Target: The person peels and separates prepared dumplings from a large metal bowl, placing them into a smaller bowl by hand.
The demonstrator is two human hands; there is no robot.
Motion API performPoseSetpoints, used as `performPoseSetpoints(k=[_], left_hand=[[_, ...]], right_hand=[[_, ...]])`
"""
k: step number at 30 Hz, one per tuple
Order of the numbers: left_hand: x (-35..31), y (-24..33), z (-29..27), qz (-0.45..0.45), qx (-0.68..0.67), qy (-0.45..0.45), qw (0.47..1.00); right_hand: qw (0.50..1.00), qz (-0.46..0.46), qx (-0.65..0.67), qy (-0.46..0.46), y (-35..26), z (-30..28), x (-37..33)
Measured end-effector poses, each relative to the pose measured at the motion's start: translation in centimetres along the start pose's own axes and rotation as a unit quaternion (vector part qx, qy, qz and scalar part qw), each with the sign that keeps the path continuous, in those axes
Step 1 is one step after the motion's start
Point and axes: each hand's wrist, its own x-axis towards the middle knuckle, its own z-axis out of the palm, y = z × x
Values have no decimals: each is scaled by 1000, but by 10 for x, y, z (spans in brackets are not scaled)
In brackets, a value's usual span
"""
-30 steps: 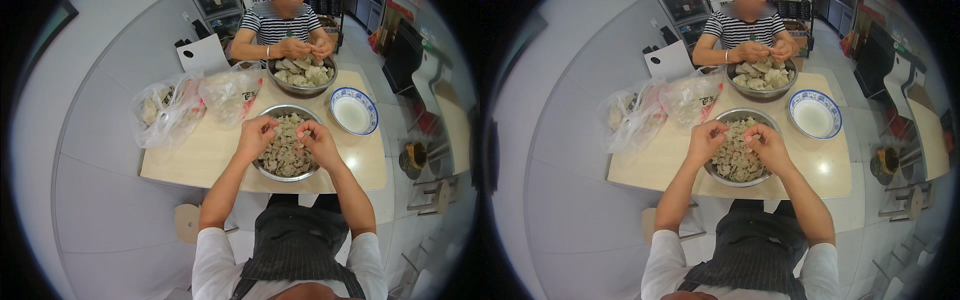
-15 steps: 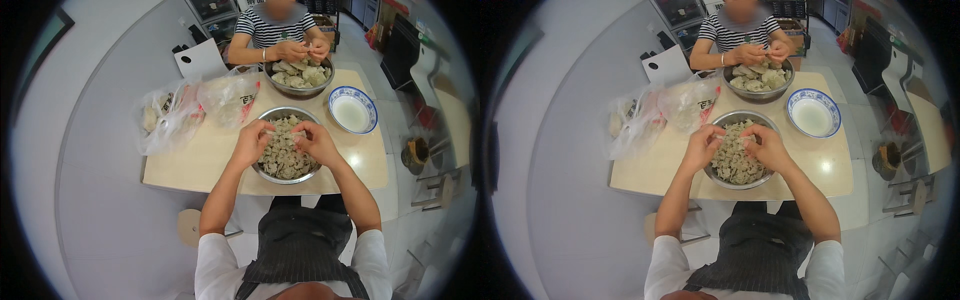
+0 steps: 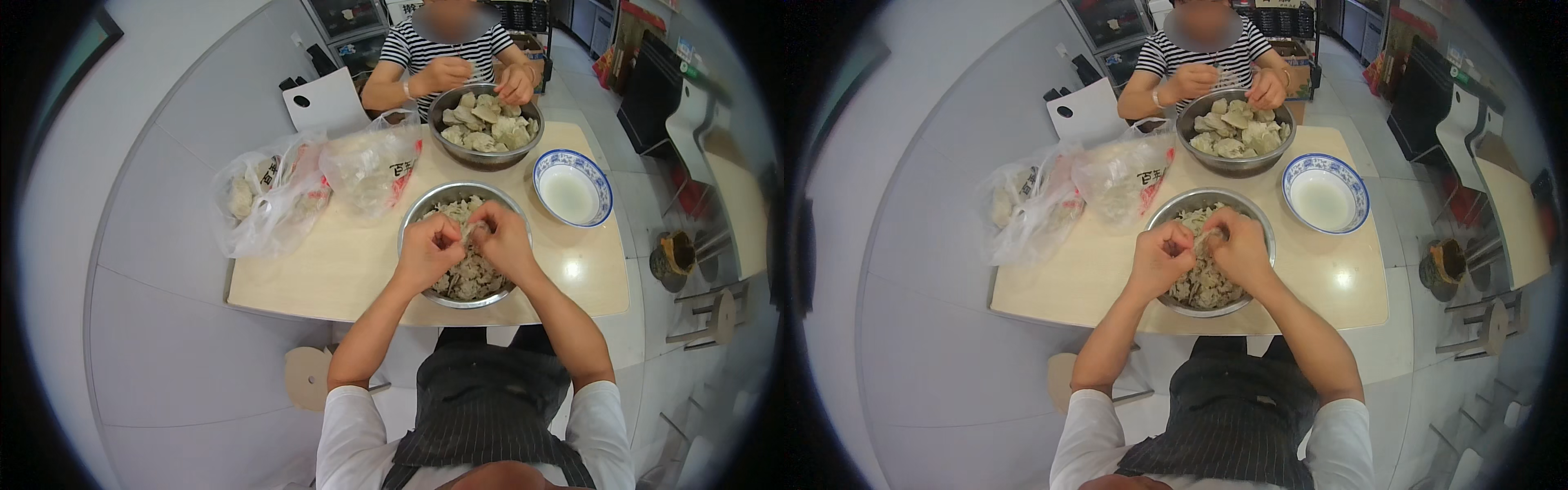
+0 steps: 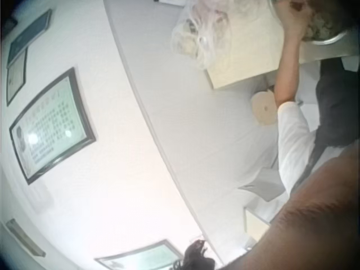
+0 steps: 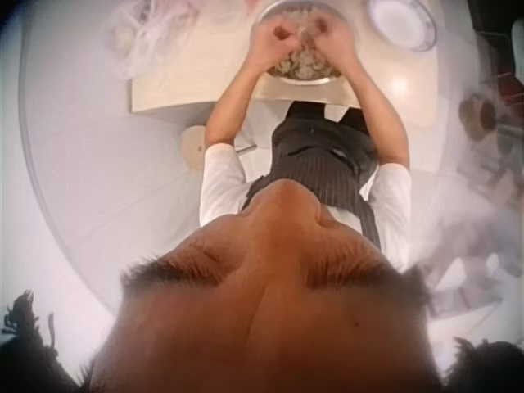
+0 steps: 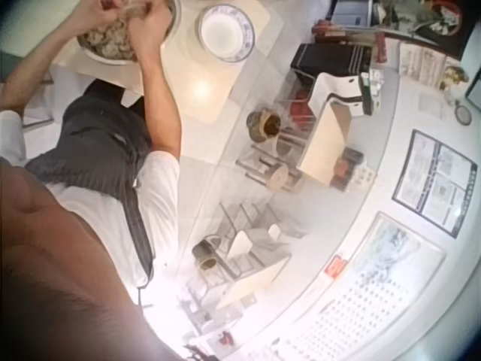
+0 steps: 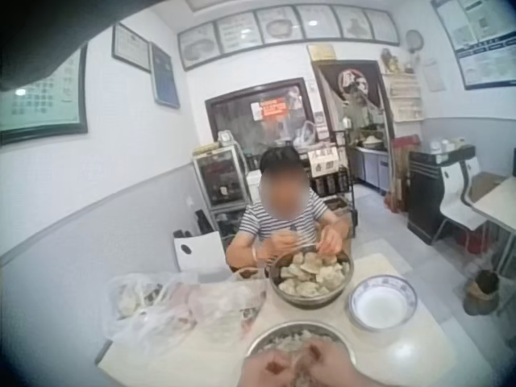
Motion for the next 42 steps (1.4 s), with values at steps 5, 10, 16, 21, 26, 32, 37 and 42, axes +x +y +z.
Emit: performPoseSetpoints(k=[5,10,16,21,26,32,37,42], left_hand=[[4,17,-9,-23,71,-11,997],[12,20,-4,-37,72,-32,996],[17,-6,-18,-42,190,-15,981],[16,20,-1,45,78,-85,992],[15,-4,-4,-70,6,-51,996],[15,-1,-19,-29,200,13,979],[17,20,-10,-17,68,-46,996],[17,7,-7,-21,55,-49,997]], right_hand=[[999,18,27,-29,16,-12,7],[992,-101,-26,-68,-13,-1,-3],[992,-66,21,-105,-4,-12,-3],[988,-92,-61,-110,-11,-8,-2],[990,-32,-2,-138,-11,-13,-2],[952,74,221,-197,-8,-26,-3],[942,68,289,-157,0,-11,-5],[954,53,250,-154,5,-4,-1]])
